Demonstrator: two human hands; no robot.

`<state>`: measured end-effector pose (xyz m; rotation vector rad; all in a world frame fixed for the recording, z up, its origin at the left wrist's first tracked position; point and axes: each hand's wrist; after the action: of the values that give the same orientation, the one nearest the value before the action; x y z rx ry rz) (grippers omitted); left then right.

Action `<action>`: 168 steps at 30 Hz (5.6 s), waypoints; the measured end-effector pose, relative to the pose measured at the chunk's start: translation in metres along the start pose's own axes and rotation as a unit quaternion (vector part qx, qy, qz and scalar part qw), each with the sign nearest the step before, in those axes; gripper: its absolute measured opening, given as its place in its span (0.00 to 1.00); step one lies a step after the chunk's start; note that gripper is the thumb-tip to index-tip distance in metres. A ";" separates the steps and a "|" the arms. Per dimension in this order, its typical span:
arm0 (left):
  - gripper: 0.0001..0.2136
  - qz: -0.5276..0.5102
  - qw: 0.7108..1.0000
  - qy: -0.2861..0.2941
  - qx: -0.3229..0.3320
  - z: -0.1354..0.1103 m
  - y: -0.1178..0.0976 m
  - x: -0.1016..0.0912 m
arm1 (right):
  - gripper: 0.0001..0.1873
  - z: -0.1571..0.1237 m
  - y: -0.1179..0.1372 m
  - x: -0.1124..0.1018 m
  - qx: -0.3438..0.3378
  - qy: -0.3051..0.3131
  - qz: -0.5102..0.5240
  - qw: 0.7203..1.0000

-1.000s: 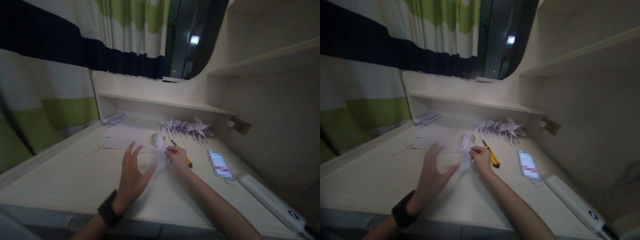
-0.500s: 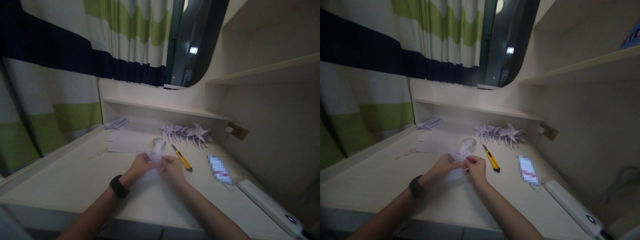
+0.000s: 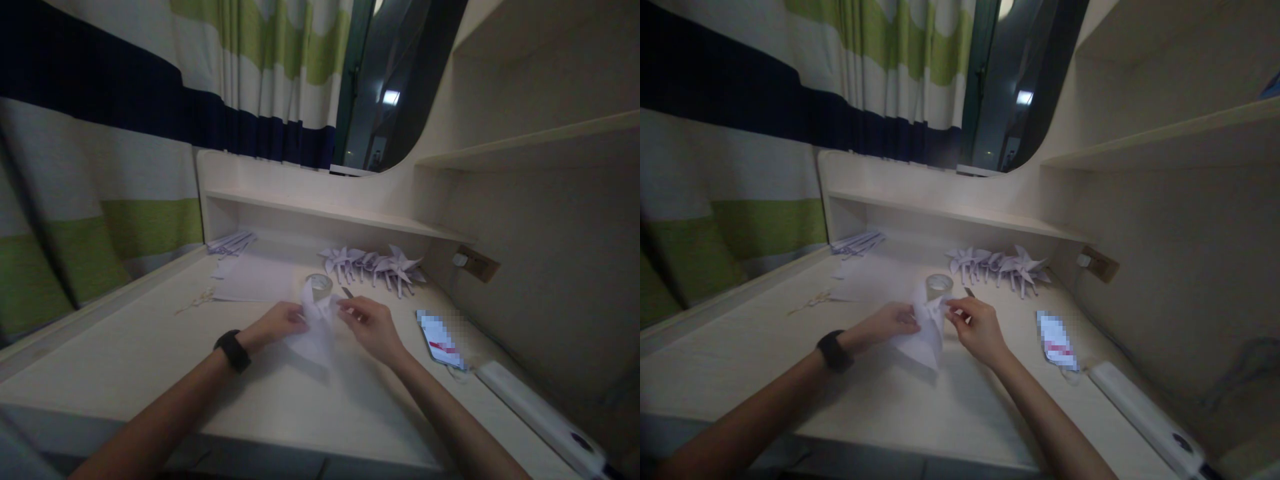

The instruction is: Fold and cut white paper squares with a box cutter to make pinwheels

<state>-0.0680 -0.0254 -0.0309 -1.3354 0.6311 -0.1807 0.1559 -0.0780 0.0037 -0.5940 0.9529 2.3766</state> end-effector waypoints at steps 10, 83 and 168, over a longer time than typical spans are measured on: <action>0.15 0.081 0.993 0.086 0.004 0.025 0.006 -0.007 | 0.04 0.015 -0.022 0.011 0.005 0.111 -0.029 0.993; 0.12 -0.109 0.972 -0.097 -0.184 0.000 -0.002 0.046 | 0.04 -0.015 -0.067 0.031 0.051 0.071 0.047 0.995; 0.06 -0.001 0.988 -0.146 -0.054 0.004 0.017 0.062 | 0.19 -0.015 -0.054 0.030 0.302 0.139 0.343 0.878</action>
<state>-0.0191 -0.0473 -0.0668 -1.4331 0.3956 0.0485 0.1680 -0.0461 -0.0504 -0.3795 2.2300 2.3490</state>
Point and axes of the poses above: each hand's wrist, its own z-axis towards the middle knuckle, its own x-axis out of the palm, y = z × x, and after that the axes turned 1 degree about -y, right-handed
